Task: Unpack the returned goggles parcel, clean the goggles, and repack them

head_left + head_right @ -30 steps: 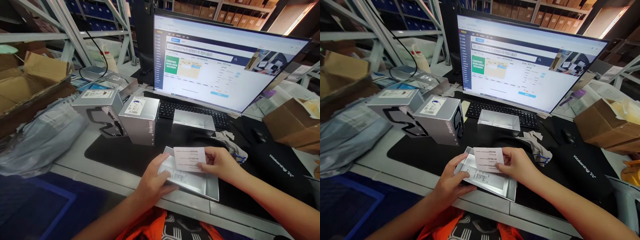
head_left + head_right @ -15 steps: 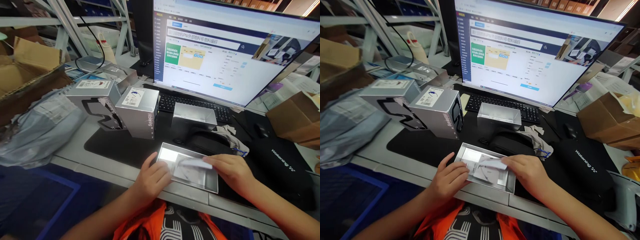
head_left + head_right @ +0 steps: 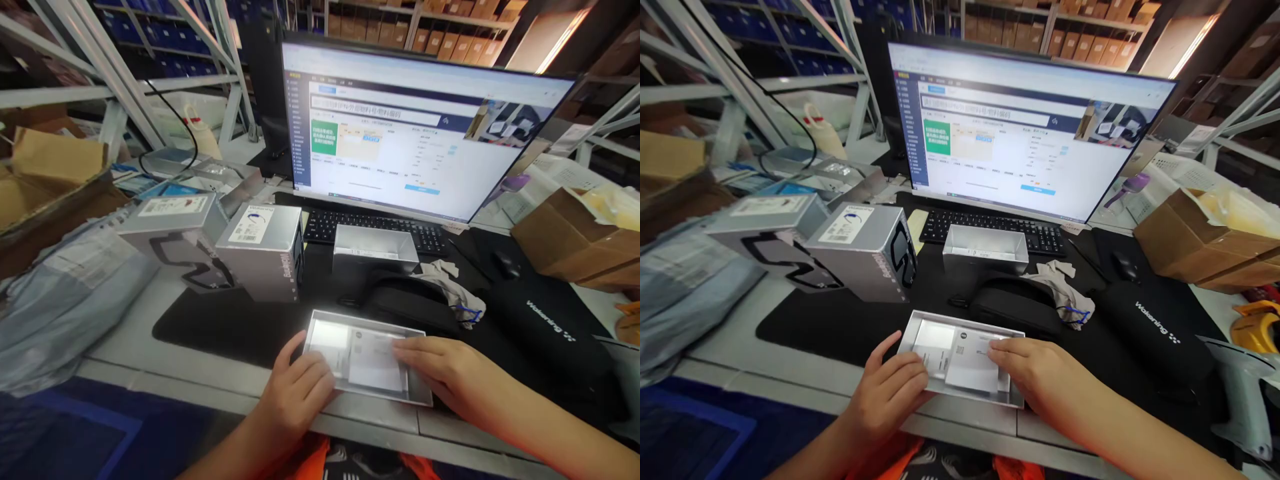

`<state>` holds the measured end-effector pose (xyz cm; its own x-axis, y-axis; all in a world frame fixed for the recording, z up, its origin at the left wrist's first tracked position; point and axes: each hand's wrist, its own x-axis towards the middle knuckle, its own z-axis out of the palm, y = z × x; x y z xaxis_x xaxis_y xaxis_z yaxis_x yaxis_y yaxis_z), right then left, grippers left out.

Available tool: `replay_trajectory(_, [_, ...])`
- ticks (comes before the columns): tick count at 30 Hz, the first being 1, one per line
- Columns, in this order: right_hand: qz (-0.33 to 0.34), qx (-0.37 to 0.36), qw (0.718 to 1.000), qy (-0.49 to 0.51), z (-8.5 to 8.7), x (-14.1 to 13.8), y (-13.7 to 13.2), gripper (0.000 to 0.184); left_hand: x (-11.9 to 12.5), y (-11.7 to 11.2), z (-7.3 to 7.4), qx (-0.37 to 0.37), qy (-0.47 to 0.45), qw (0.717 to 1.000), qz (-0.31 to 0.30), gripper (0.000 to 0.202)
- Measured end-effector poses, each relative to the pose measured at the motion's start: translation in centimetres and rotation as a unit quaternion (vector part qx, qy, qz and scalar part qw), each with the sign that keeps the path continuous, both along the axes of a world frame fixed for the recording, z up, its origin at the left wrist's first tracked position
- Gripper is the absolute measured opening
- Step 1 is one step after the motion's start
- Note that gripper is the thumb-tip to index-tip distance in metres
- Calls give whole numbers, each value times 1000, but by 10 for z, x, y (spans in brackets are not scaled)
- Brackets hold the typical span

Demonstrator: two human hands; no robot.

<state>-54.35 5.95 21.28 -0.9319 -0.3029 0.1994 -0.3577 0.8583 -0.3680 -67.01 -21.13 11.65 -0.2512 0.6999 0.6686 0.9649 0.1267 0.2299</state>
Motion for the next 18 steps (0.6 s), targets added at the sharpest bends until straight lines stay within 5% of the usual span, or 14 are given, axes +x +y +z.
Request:
replay_trajectory(6, [-109,37,990,82,36,-70,44,33,0,10,3,29,7,999,14,13])
replay_trajectory(9, [-140,90,985,-37,26,-122,66,39,-4,11,8,70,-7,997,13,11])
replay_trajectory(11, [-115,97,983,-100,13,-143,71,34,-10,11,18,86,-2,996,-4,31])
replay_trajectory(14, [-83,88,985,-126,1,-143,62,35,-25,17,42,16,12,1000,-1,53])
replay_trajectory(18, [-122,75,981,-134,4,-118,43,50,-53,48,70,-120,-14,992,34,50])
